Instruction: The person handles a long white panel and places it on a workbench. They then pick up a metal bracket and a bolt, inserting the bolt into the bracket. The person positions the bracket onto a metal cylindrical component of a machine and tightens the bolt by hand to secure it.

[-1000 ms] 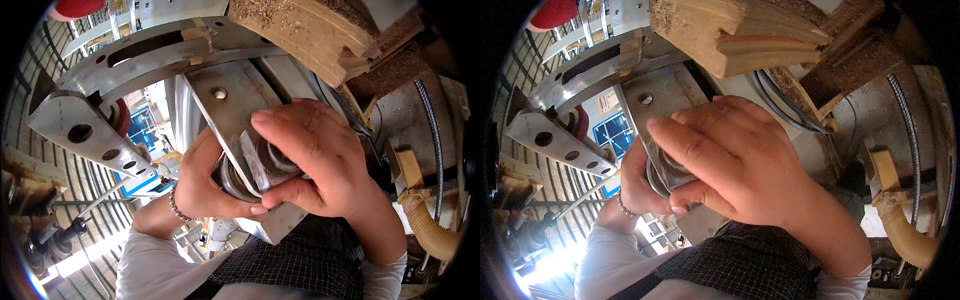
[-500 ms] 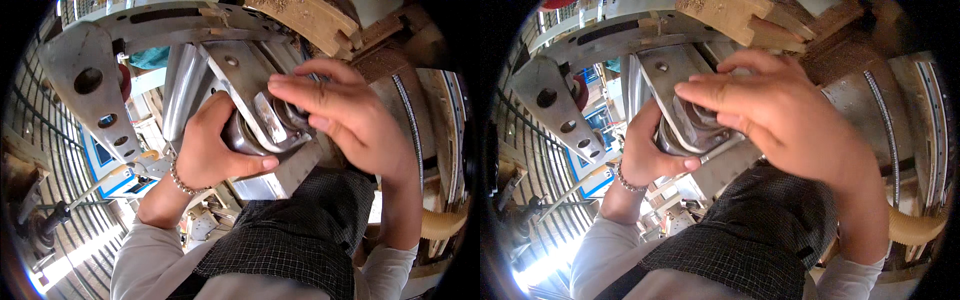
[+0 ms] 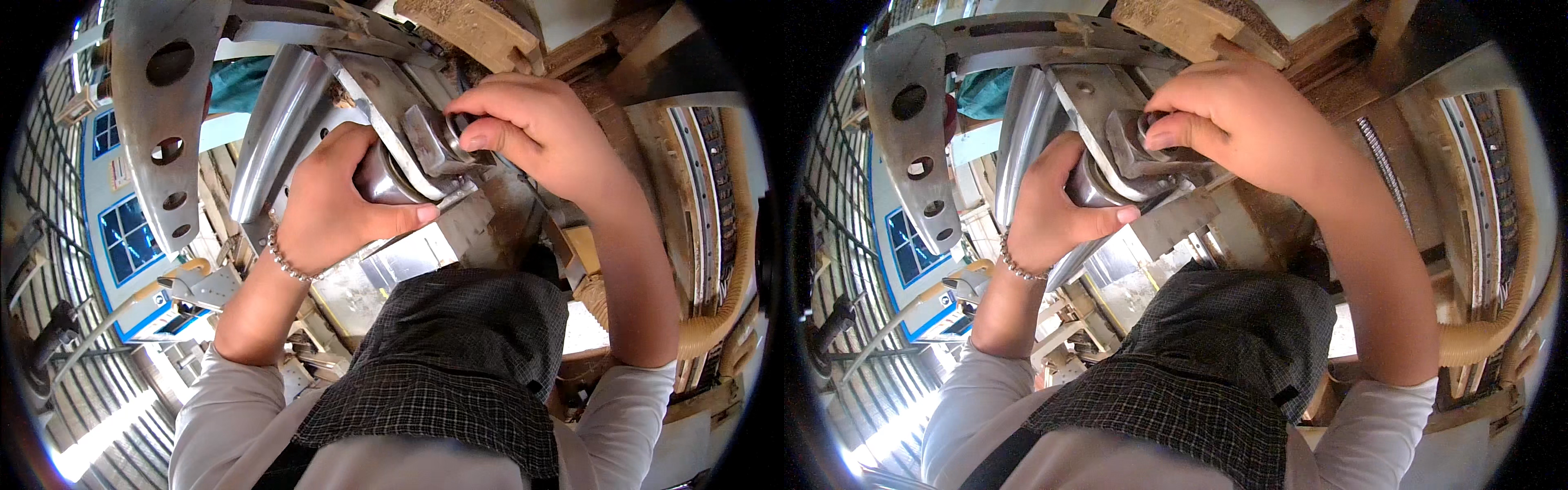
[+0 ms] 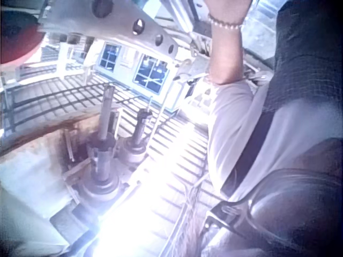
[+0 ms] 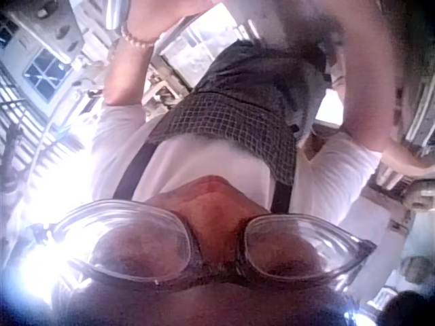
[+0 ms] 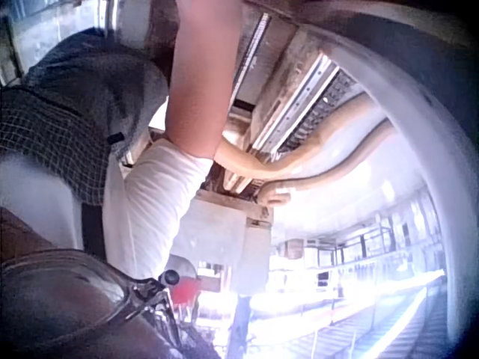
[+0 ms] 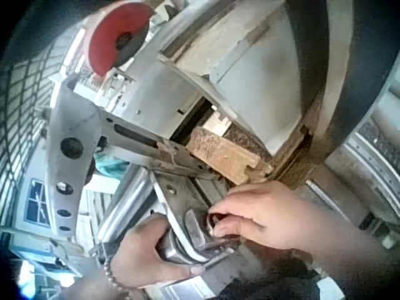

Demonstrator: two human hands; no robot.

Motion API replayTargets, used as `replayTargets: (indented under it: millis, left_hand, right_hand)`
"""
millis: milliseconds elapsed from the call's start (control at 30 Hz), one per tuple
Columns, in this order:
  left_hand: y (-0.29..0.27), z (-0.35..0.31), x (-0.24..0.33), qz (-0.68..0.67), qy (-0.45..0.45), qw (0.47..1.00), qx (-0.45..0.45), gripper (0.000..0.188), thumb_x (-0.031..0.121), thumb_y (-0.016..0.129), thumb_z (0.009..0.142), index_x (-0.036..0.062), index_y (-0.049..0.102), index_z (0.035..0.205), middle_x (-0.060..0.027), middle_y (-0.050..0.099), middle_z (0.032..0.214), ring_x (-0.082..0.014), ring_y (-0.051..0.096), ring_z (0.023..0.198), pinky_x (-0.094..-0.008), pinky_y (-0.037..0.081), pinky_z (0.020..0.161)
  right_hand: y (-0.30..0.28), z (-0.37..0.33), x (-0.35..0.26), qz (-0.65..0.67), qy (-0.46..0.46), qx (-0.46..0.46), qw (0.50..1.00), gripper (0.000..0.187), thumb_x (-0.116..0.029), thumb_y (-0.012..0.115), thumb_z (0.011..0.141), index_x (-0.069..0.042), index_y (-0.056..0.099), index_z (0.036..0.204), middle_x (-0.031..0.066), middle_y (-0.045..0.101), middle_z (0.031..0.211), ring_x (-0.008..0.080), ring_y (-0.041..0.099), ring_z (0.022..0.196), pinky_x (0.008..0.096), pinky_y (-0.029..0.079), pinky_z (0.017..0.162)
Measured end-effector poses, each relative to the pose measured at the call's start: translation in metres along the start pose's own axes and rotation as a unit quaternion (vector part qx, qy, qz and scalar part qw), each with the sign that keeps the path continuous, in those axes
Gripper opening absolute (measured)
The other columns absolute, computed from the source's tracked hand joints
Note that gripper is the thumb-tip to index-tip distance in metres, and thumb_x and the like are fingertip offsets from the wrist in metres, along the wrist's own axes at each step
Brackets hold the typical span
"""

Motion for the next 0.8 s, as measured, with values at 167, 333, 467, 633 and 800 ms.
replayTargets:
  millis: [167, 333, 467, 633, 800]
  left_hand:
    - [0.002, -0.001, -0.001, -0.016, 0.003, 1.000, 0.015, 0.069, 0.042, 0.086, 0.056, -0.0056, 0.062, 0.100, -0.0107, 0.057, 0.084, -0.0219, 0.057, 0.072, -0.0318, 0.047, 0.065]
    - [-0.001, -0.001, 0.003, -0.010, -0.014, 1.000, 0.002, 0.070, 0.043, 0.086, 0.056, -0.0059, 0.062, 0.099, -0.0108, 0.057, 0.082, -0.0220, 0.056, 0.069, -0.0315, 0.047, 0.064]
    - [0.001, -0.003, -0.002, -0.022, -0.003, 1.000, 0.017, 0.069, 0.044, 0.086, 0.056, -0.0060, 0.062, 0.098, -0.0110, 0.056, 0.081, -0.0220, 0.056, 0.068, -0.0313, 0.046, 0.063]
    - [0.001, -0.002, -0.003, -0.011, 0.000, 1.000, 0.015, 0.068, 0.045, 0.085, 0.056, -0.0059, 0.062, 0.094, -0.0113, 0.056, 0.079, -0.0228, 0.055, 0.067, -0.0316, 0.046, 0.063]
    - [0.001, -0.003, 0.000, -0.015, -0.013, 1.000, 0.011, 0.066, 0.046, 0.084, 0.055, -0.0056, 0.062, 0.090, -0.0114, 0.055, 0.077, -0.0234, 0.055, 0.066, -0.0321, 0.046, 0.062]
  right_hand:
    - [0.012, 0.003, -0.010, -0.103, 0.093, 0.060, 0.989, 0.047, -0.045, 0.061, 0.087, -0.003, 0.059, 0.068, 0.0138, 0.059, 0.068, 0.0341, 0.059, 0.068, 0.0419, 0.045, 0.059]
    - [0.029, 0.001, -0.012, -0.134, 0.131, 0.147, 0.971, 0.047, -0.049, 0.062, 0.086, -0.003, 0.059, 0.073, 0.0129, 0.059, 0.068, 0.0348, 0.059, 0.066, 0.0412, 0.047, 0.058]
    - [0.037, 0.000, -0.019, 0.024, 0.176, 0.204, 0.963, 0.033, -0.035, 0.066, 0.088, -0.004, 0.057, 0.085, 0.0106, 0.059, 0.072, 0.0254, 0.058, 0.062, 0.0346, 0.048, 0.058]
    - [0.024, -0.007, -0.025, 0.267, 0.217, 0.124, 0.931, 0.011, -0.014, 0.059, 0.092, -0.004, 0.059, 0.097, 0.0028, 0.059, 0.077, 0.0095, 0.053, 0.062, 0.0251, 0.045, 0.058]
    - [0.013, -0.007, -0.017, 0.250, 0.191, 0.060, 0.947, 0.010, -0.010, 0.056, 0.093, -0.002, 0.060, 0.098, 0.0012, 0.058, 0.073, 0.0089, 0.052, 0.060, 0.0251, 0.045, 0.057]
Point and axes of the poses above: each hand's wrist, its own z-axis towards the middle knuckle, its own y-axis out of the palm, x = y × z, the point moved 1 cm from there along z, towards the middle knuckle
